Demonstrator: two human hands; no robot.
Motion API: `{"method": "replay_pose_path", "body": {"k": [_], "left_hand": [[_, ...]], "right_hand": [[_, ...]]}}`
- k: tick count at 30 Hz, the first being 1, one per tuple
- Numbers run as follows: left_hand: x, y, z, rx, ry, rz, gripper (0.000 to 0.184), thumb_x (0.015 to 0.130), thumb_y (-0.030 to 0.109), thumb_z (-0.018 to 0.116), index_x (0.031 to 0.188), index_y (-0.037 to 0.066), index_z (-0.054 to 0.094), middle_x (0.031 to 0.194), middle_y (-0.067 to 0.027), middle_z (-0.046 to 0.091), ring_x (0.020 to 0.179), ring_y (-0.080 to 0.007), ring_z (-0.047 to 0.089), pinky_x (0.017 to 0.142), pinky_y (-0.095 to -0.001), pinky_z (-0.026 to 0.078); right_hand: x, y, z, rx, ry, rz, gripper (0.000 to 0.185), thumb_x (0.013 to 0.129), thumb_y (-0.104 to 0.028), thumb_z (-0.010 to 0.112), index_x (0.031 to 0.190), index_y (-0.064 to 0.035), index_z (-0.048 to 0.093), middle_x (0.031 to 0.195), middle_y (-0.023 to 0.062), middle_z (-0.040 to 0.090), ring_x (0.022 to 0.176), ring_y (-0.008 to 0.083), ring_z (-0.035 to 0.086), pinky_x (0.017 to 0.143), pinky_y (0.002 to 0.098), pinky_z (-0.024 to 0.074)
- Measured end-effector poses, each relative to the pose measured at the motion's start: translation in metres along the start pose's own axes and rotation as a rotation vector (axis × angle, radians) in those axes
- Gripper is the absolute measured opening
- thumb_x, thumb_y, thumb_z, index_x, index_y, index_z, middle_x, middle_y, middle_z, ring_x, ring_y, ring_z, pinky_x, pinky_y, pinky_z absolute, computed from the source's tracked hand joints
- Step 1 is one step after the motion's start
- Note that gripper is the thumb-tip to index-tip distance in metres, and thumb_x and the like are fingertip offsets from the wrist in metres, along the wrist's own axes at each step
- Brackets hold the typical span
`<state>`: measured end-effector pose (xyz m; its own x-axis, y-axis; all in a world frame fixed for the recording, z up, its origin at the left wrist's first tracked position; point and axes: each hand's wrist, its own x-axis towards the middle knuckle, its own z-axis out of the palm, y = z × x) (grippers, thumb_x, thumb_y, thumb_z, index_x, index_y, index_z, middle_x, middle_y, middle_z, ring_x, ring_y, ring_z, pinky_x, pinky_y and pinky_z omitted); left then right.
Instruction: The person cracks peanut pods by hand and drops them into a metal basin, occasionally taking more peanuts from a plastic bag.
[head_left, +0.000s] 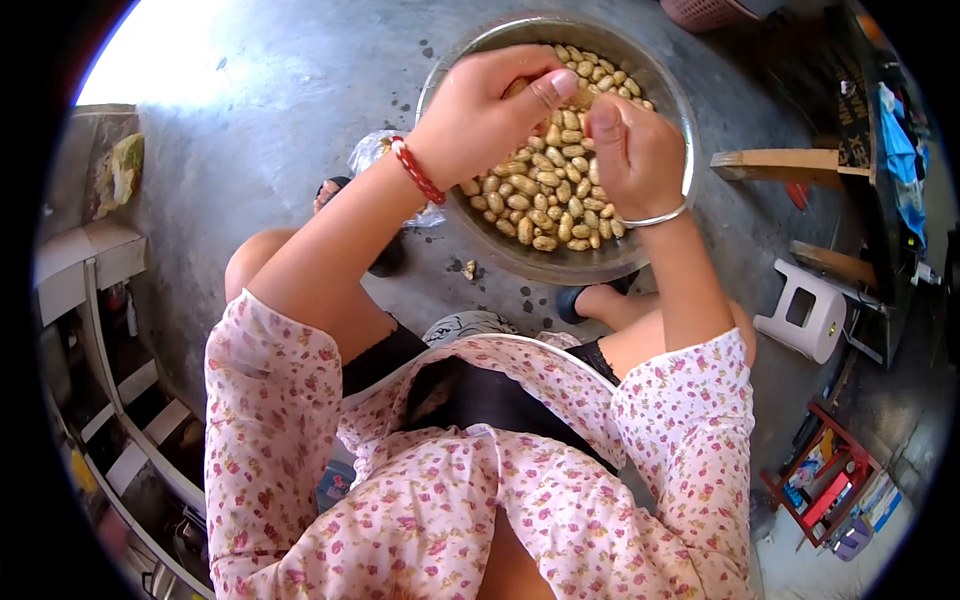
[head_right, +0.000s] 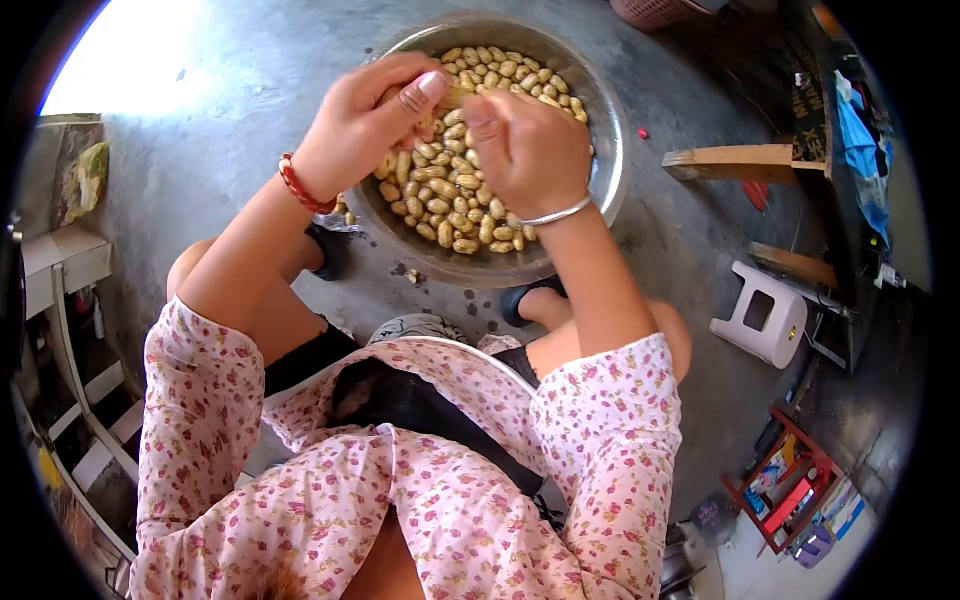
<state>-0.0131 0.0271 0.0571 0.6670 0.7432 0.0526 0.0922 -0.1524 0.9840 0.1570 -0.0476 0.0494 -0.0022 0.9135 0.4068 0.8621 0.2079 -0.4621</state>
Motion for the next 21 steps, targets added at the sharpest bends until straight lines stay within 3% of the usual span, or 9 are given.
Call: {"method": "replay_pose_path", "body": {"k": [1,3,6,9,11,13,15,19,21], "left_hand": [[0.004,-0.002,-0.014,0.600,0.114,0.433,0.024,0.092,0.028,0.056,0.100,0.006,0.060,0.077,-0.0095,0.063,0.062,-0.0173,0.061,0.054,-0.0268,0.046],[-0.005,-0.001,-0.032,0.875,0.126,0.388,0.022,0.091,0.027,0.057,0.100,0.007,0.061,0.078,-0.0134,0.063,0.063,-0.0215,0.062,0.055,-0.0290,0.047],[-0.022,-0.036,-0.059,0.641,0.314,0.178,0.022,0.089,0.027,0.058,0.098,0.008,0.063,0.071,-0.0101,0.063,0.058,-0.0245,0.060,0.053,-0.0344,0.047],[-0.046,-0.079,-0.092,0.031,0.494,-0.283,0.022,0.088,0.025,0.059,0.092,0.003,0.061,0.066,-0.0083,0.060,0.053,-0.0178,0.057,0.045,-0.0293,0.043],[-0.066,-0.117,-0.112,-0.209,0.576,-0.680,0.021,0.088,0.026,0.056,0.085,0.005,0.060,0.063,-0.0019,0.053,0.049,-0.0095,0.049,0.038,-0.0206,0.035],[-0.095,-0.196,-0.128,-0.467,0.546,-1.080,0.019,0.083,0.023,0.055,0.077,0.005,0.056,0.061,-0.0056,0.053,0.046,-0.0133,0.048,0.036,-0.0243,0.034],[-0.116,-0.246,-0.118,-0.603,0.742,-1.222,0.018,0.082,0.024,0.052,0.075,0.007,0.054,0.062,-0.0061,0.052,0.046,-0.0144,0.047,0.035,-0.0245,0.033],[-0.130,-0.309,-0.082,-0.960,0.986,-1.142,0.016,0.079,0.025,0.053,0.075,0.010,0.051,0.064,-0.0052,0.052,0.047,-0.0168,0.048,0.037,-0.0260,0.037],[-0.126,-0.333,-0.077,-1.039,1.018,-1.207,0.016,0.079,0.026,0.053,0.076,0.010,0.051,0.065,-0.0052,0.052,0.047,-0.0180,0.049,0.038,-0.0263,0.037]], "right_hand": [[-0.003,0.003,0.002,0.016,-0.046,0.079,0.045,0.092,-0.039,0.049,0.062,-0.0059,0.054,0.060,0.0123,0.057,0.054,0.0310,0.056,0.049,0.0400,0.0428],[-0.012,0.010,0.004,-0.249,-0.258,0.197,0.044,0.092,-0.038,0.049,0.065,-0.0051,0.058,0.064,0.0154,0.059,0.061,0.0337,0.059,0.056,0.0435,0.0460],[-0.026,0.015,0.005,-0.261,-0.250,0.178,0.037,0.090,-0.033,0.053,0.067,-0.0054,0.059,0.066,0.0149,0.059,0.061,0.0338,0.058,0.056,0.0433,0.0462],[-0.033,0.006,-0.003,-0.225,-0.194,0.142,0.032,0.089,-0.030,0.055,0.068,-0.0057,0.059,0.067,0.0138,0.059,0.061,0.0330,0.058,0.056,0.0423,0.0460],[-0.034,-0.003,-0.012,-0.201,-0.195,0.158,0.029,0.088,-0.027,0.057,0.068,-0.0058,0.058,0.068,0.0132,0.058,0.062,0.0323,0.058,0.056,0.0416,0.0457],[-0.032,-0.011,-0.014,-0.170,-0.197,0.126,0.028,0.087,-0.024,0.058,0.066,-0.0057,0.056,0.067,0.0125,0.057,0.061,0.0316,0.057,0.055,0.0405,0.0445],[-0.026,-0.018,-0.015,-0.157,-0.202,0.098,0.028,0.087,-0.024,0.058,0.066,-0.0055,0.056,0.066,0.0122,0.057,0.060,0.0314,0.056,0.054,0.0402,0.0436],[-0.013,-0.020,-0.012,-0.137,-0.183,0.100,0.022,0.085,-0.019,0.062,0.068,-0.0056,0.058,0.065,0.0114,0.056,0.058,0.0305,0.055,0.052,0.0386,0.0423],[-0.009,-0.016,-0.009,-0.148,-0.192,0.120,0.019,0.084,-0.017,0.063,0.070,-0.0054,0.059,0.065,0.0111,0.056,0.058,0.0303,0.055,0.052,0.0381,0.0421]]}}
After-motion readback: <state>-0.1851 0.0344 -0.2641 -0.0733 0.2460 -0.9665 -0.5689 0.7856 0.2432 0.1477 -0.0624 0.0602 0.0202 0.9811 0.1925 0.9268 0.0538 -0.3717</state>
